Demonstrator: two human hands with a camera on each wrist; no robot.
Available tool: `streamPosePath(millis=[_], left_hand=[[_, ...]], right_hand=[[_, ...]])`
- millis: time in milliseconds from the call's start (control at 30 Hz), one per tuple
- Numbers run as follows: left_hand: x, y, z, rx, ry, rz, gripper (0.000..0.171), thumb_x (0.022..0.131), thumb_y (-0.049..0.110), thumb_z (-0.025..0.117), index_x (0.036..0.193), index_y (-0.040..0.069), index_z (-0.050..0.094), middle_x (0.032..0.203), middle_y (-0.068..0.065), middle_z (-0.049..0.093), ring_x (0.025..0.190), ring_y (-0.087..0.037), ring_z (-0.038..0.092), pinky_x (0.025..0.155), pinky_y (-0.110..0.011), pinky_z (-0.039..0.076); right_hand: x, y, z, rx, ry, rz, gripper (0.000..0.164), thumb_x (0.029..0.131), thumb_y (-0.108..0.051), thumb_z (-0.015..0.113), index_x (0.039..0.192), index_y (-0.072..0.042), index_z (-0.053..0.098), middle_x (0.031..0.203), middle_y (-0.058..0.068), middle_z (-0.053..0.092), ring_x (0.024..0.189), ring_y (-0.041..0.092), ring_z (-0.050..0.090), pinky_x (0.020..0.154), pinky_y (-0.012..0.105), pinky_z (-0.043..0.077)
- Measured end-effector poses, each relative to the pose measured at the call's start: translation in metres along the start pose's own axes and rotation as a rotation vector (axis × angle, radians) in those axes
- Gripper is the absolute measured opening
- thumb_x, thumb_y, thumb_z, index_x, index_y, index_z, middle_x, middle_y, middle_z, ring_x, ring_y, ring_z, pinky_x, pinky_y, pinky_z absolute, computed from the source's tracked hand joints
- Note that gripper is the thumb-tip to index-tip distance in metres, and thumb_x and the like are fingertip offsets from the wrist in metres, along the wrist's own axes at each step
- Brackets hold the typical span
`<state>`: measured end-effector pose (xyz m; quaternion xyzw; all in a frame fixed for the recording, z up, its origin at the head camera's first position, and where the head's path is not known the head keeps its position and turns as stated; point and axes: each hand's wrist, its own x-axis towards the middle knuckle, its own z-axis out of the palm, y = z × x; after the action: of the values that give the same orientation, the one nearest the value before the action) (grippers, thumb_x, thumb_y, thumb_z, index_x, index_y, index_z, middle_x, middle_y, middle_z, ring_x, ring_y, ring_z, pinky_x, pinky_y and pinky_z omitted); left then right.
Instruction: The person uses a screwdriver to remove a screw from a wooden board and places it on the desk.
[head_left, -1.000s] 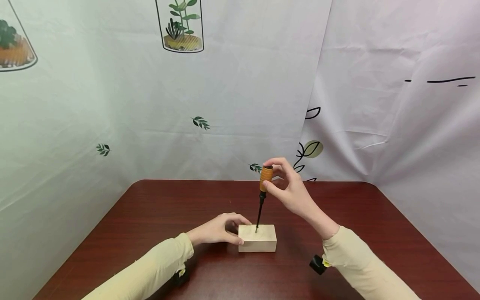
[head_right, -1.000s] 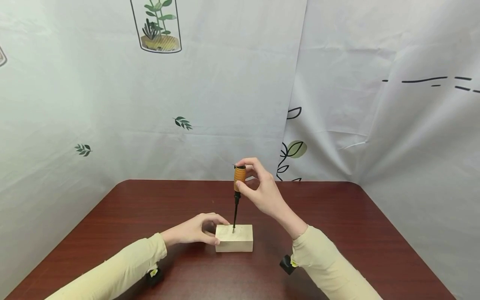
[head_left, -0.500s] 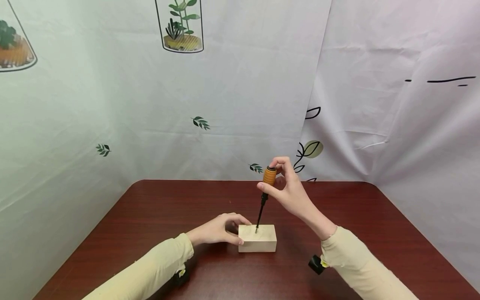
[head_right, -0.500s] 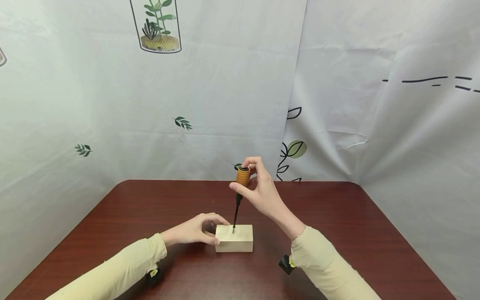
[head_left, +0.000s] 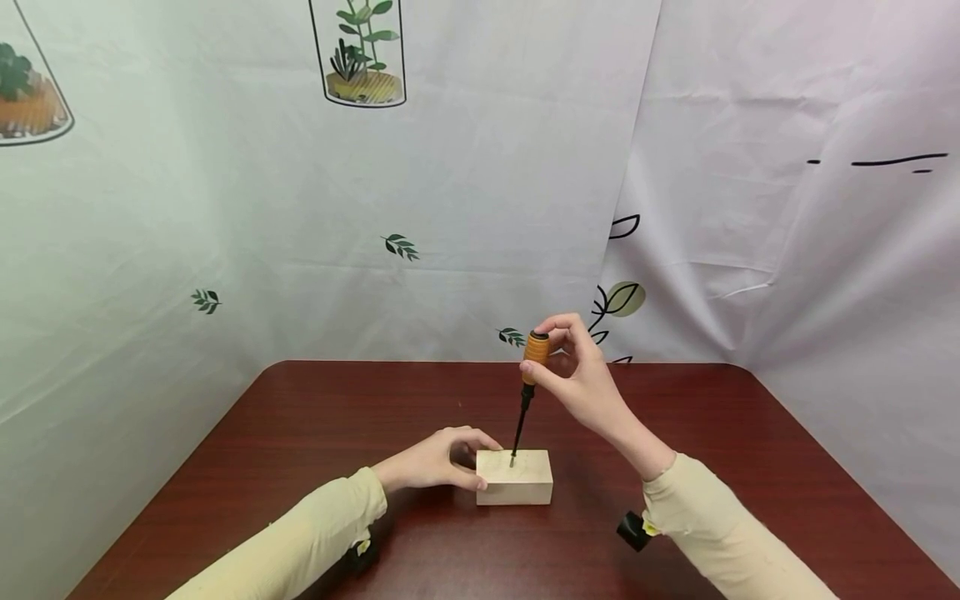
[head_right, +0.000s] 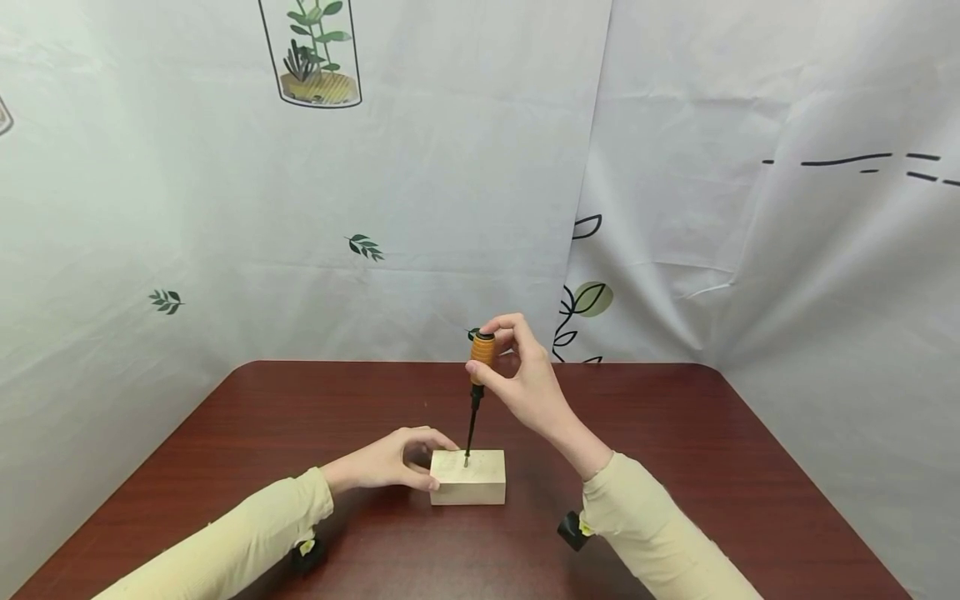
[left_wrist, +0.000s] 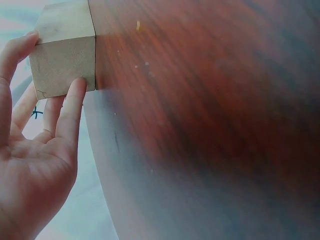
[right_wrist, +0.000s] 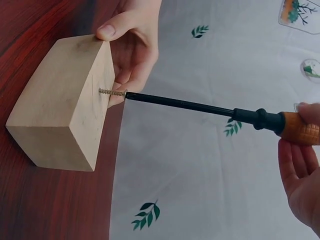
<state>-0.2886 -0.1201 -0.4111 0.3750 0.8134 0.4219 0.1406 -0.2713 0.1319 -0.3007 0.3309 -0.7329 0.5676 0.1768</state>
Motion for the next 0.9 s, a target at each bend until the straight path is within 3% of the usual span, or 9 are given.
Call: streamPosePath(millis=[167, 333, 467, 567, 700, 900], left_hand=[[0.0004, -0.0002, -0.0003, -0.001, -0.005, -0.007, 0.046, 0.083, 0.024, 0.079, 0.126, 0.02, 0.064, 0.113, -0.003, 0.067, 0.096, -0.004, 0.065, 0.086, -0.022, 0.053], [0.0007, 0.0003, -0.0001, -0.014, -0.01, 0.006, 0.046, 0.084, 0.023, 0.078, 0.127, 0.017, 0.064, 0.115, -0.008, 0.066, 0.097, -0.006, 0.066, 0.085, -0.022, 0.053], [0.0005, 0.0015, 0.0002, -0.029, -0.003, 0.018, 0.046, 0.083, 0.02, 0.079, 0.127, 0.013, 0.063, 0.116, -0.012, 0.067, 0.098, -0.011, 0.066, 0.085, -0.024, 0.054], [0.0004, 0.0019, -0.0001, -0.027, 0.0, 0.021, 0.047, 0.083, 0.019, 0.079, 0.127, 0.012, 0.063, 0.117, -0.013, 0.067, 0.098, -0.012, 0.066, 0.085, -0.025, 0.054], [0.0004, 0.0008, -0.0006, -0.014, -0.005, 0.014, 0.046, 0.084, 0.022, 0.079, 0.127, 0.014, 0.063, 0.117, -0.011, 0.066, 0.099, -0.01, 0.066, 0.086, -0.024, 0.054], [0.0, 0.0007, -0.0006, -0.022, -0.011, -0.014, 0.046, 0.084, 0.023, 0.078, 0.127, 0.019, 0.064, 0.117, -0.005, 0.066, 0.098, -0.007, 0.066, 0.086, -0.022, 0.053]], right_hand=[[0.0009, 0.0017, 0.0002, 0.024, -0.029, -0.045, 0.04, 0.087, 0.014, 0.055, 0.12, -0.002, 0.04, 0.107, 0.017, 0.061, 0.094, 0.013, 0.067, 0.084, 0.027, 0.058], [0.0001, 0.0015, 0.0009, -0.024, -0.047, -0.097, 0.041, 0.084, 0.015, 0.044, 0.12, -0.003, 0.036, 0.112, 0.012, 0.067, 0.098, 0.014, 0.068, 0.085, 0.029, 0.056], [-0.0012, 0.0004, 0.0012, -0.114, -0.019, -0.1, 0.037, 0.088, 0.007, 0.055, 0.119, -0.005, 0.038, 0.121, 0.007, 0.063, 0.099, 0.016, 0.064, 0.082, 0.03, 0.055], [-0.002, 0.0004, 0.0021, -0.162, 0.028, -0.077, 0.038, 0.09, -0.002, 0.067, 0.117, -0.007, 0.04, 0.113, 0.007, 0.056, 0.088, 0.016, 0.06, 0.074, 0.027, 0.054], [-0.0016, 0.0011, 0.0026, -0.113, 0.049, -0.028, 0.043, 0.088, -0.007, 0.073, 0.116, -0.007, 0.04, 0.099, 0.01, 0.051, 0.072, 0.015, 0.06, 0.064, 0.024, 0.053], [-0.0005, 0.0007, 0.002, -0.04, 0.031, 0.005, 0.044, 0.088, -0.005, 0.073, 0.117, -0.006, 0.04, 0.099, 0.013, 0.053, 0.071, 0.016, 0.065, 0.064, 0.025, 0.056]])
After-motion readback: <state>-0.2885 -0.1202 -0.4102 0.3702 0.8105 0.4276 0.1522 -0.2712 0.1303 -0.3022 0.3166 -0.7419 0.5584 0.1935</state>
